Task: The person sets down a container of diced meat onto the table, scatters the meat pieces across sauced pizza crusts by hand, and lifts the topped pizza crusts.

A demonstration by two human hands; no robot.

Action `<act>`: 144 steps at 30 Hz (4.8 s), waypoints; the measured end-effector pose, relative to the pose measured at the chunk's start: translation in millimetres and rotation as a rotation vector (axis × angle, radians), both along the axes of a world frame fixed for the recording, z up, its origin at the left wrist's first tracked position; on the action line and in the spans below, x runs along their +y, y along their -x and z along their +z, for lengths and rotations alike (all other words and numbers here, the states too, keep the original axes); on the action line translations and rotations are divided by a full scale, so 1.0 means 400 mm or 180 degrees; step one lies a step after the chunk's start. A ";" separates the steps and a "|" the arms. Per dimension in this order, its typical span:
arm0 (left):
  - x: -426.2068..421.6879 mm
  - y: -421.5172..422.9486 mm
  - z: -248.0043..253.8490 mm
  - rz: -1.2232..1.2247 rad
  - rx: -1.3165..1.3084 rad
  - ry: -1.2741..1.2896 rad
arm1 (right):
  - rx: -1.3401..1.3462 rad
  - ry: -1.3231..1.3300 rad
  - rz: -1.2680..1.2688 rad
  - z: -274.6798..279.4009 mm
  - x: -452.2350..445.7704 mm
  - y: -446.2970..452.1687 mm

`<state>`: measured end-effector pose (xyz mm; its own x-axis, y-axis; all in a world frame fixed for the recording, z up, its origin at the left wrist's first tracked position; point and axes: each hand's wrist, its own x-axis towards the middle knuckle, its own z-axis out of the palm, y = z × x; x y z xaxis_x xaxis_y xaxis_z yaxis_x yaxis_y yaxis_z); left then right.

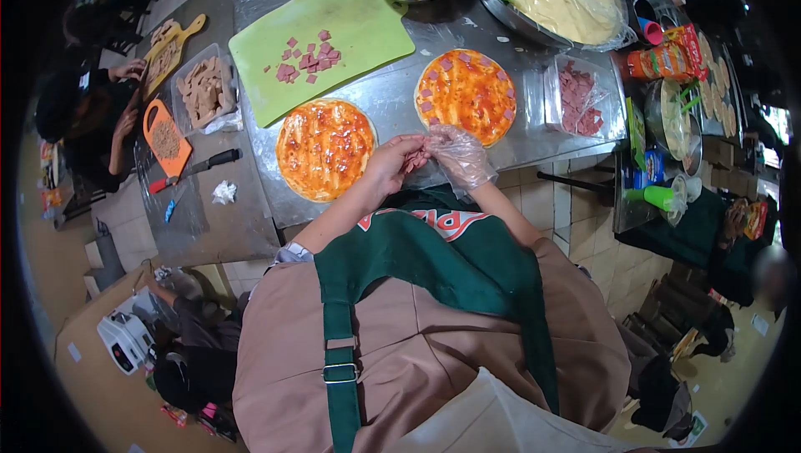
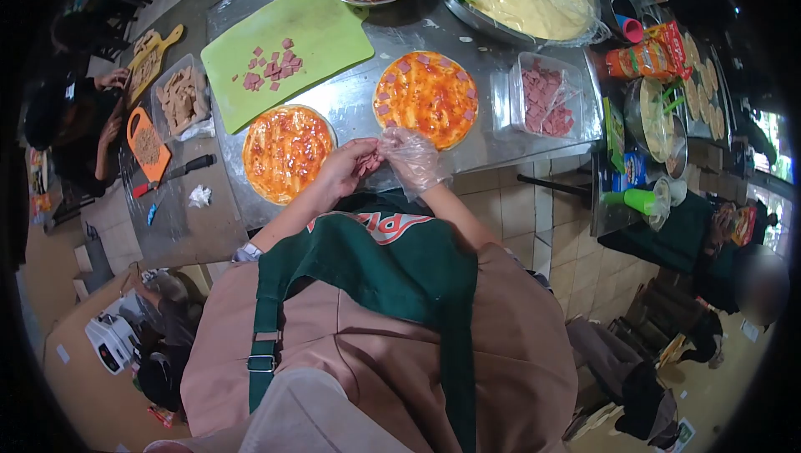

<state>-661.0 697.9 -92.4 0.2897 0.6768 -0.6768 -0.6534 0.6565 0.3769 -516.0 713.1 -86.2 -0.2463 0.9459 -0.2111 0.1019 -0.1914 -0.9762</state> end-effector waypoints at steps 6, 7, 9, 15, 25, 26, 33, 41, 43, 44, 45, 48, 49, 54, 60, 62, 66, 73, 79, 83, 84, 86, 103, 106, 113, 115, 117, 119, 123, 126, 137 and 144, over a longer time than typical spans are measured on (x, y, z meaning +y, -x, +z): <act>0.002 -0.004 -0.022 -0.0453 0.0089 0.0057 | -0.0477 0.0042 -0.0321 -0.022 -0.033 -0.043; 0.004 -0.003 -0.020 -0.0346 0.0168 0.0107 | -0.0479 0.0043 -0.0355 -0.032 -0.030 -0.052; 0.009 0.005 -0.035 -0.0355 0.0110 0.0102 | -0.1845 -0.0556 -0.0273 -0.016 -0.012 -0.055; 0.018 0.012 -0.014 -0.0251 0.0120 0.0133 | -0.3293 -0.1539 0.0150 -0.008 0.033 -0.042; 0.017 0.016 -0.030 -0.0794 0.0273 -0.0149 | -0.1624 -0.0604 0.0195 -0.010 -0.034 -0.021; 0.016 0.013 -0.023 -0.0801 0.0264 -0.0153 | -0.1634 -0.0604 0.0188 -0.004 -0.040 -0.026; 0.036 0.037 -0.033 -0.0265 -0.0377 0.0397 | -0.2237 0.0058 -0.0387 -0.016 -0.024 -0.104; 0.050 0.043 -0.008 0.0257 -0.1142 0.0427 | -0.3283 -0.0759 -0.0108 -0.002 0.031 -0.112; 0.050 0.035 0.001 0.0391 -0.1448 0.0386 | -0.3289 -0.0839 -0.0179 0.003 0.034 -0.102; 0.051 0.031 0.014 0.0411 -0.1437 0.0376 | -0.3080 -0.1102 -0.0231 0.023 0.032 -0.091; 0.052 0.026 0.033 0.0462 -0.1454 0.0327 | -0.2868 -0.1354 -0.0284 0.045 0.029 -0.080; 0.052 0.009 0.049 0.0497 -0.1387 0.0198 | -0.2233 -0.1547 0.0049 0.118 0.020 -0.046; 0.053 0.003 0.050 0.0474 -0.1314 0.0118 | -0.2230 -0.1552 0.0054 0.127 0.022 -0.039; 0.050 -0.011 0.003 0.0266 -0.1695 -0.0119 | -0.2053 -0.2005 0.0636 0.125 0.041 -0.040; 0.051 -0.055 0.014 0.0043 -0.2204 -0.0177 | -0.2128 -0.2079 0.0913 0.110 0.054 -0.085; 0.052 -0.078 0.035 -0.0053 -0.2253 -0.0208 | -0.2068 -0.2126 0.1014 0.122 0.059 -0.100; 0.057 -0.121 0.077 0.0063 -0.1509 0.0096 | -0.1906 -0.1599 0.0851 0.133 0.067 -0.134; 0.058 -0.171 0.054 -0.0163 -0.0780 -0.0055 | -0.0580 -0.0241 0.0293 0.121 0.079 -0.216; 0.075 -0.207 0.032 -0.0337 -0.0181 -0.0199 | -0.1123 -0.0625 0.0317 0.118 0.091 -0.252; 0.092 -0.176 0.036 0.0153 0.0050 0.0060 | -0.1078 -0.0320 -0.0036 0.044 0.106 -0.286; 0.094 -0.154 0.029 0.0329 0.0139 0.0031 | -0.1491 -0.0196 0.0108 0.041 0.107 -0.289; 0.094 -0.140 0.040 0.0739 0.0374 0.0118 | -0.1888 -0.0075 0.0276 0.032 0.103 -0.285; 0.041 -0.263 0.040 -0.0848 0.0857 -0.0022 | -0.0288 0.0255 0.0415 -0.029 0.049 -0.301; 0.044 -0.267 0.041 -0.0745 0.0725 0.0016 | -0.0521 0.0330 0.0134 -0.046 0.060 -0.327; 0.062 -0.198 0.011 0.0568 -0.0539 0.0302 | -0.1659 -0.0435 -0.0038 -0.071 0.114 -0.329; 0.059 -0.185 0.012 0.0810 -0.1123 0.0212 | -0.1744 -0.0384 0.0079 -0.057 0.126 -0.314; 0.057 -0.185 0.023 0.0912 -0.1254 0.0210 | -0.2147 -0.0893 0.0134 -0.063 0.133 -0.311; 0.058 -0.188 0.031 0.1017 -0.1390 0.0199 | -0.2541 -0.1420 0.0189 -0.051 0.135 -0.304; 0.061 -0.193 0.047 0.1032 -0.1523 0.0172 | -0.1856 -0.1724 0.0210 0.041 0.122 -0.265; 0.064 -0.189 0.036 0.0910 -0.1586 0.0000 | -0.1661 -0.1918 0.0622 0.076 0.121 -0.233; 0.040 -0.171 0.029 0.0508 -0.1121 -0.0227 | -0.1806 -0.1352 0.1356 0.078 0.114 -0.177; 0.024 -0.098 0.007 0.1215 -0.1198 0.0124 | -0.2402 -0.0438 0.1009 0.069 0.207 -0.115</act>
<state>-621.7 707.7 -89.4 0.2554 0.7579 -0.6003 -0.9336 0.3548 0.0508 -469.8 795.9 -58.7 -0.3440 0.8849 -0.3139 0.7678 0.0726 -0.6366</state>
